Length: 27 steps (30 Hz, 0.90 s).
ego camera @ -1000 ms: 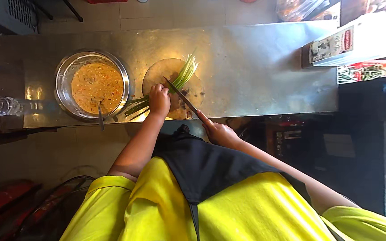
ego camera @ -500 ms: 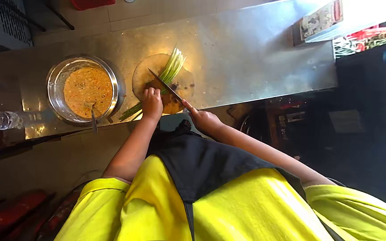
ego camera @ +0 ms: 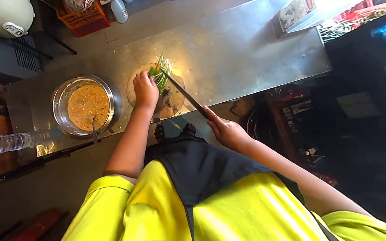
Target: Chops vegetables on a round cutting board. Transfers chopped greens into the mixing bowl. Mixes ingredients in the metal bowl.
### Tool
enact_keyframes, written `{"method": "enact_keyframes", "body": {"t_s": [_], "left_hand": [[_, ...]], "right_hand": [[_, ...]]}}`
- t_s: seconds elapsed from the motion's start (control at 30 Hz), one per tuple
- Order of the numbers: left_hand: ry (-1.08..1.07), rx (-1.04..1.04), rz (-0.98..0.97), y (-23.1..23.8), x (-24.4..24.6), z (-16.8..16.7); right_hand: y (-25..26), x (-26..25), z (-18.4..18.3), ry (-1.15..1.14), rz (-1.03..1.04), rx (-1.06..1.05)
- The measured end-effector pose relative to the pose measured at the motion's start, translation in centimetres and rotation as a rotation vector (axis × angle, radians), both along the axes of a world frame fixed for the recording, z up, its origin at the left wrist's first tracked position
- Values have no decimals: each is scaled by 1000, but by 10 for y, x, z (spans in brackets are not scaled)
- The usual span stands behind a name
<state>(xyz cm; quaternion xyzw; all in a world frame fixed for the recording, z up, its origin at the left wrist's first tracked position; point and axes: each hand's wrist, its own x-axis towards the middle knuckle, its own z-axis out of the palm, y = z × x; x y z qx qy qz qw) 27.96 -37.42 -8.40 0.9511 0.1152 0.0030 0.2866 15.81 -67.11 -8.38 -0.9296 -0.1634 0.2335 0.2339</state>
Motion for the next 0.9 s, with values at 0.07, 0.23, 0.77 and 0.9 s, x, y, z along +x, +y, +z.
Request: {"method": "enact_keyframes", "body": {"t_s": [0.07,0.23,0.77,0.9], "left_hand": [[12,-55,-32,-18,24,5],[147,26,-87,-41,74,-15],[314,185,-32,-51,60,-39],[375,225,-48,-42,60,-40]], "right_hand": [[-7,-3,4,-77,-107,57],[-18,-13,3,-47,-220,66],[-28,-23,-27,106,-235,121],[-26,-17,-28,109,-208,123]]}}
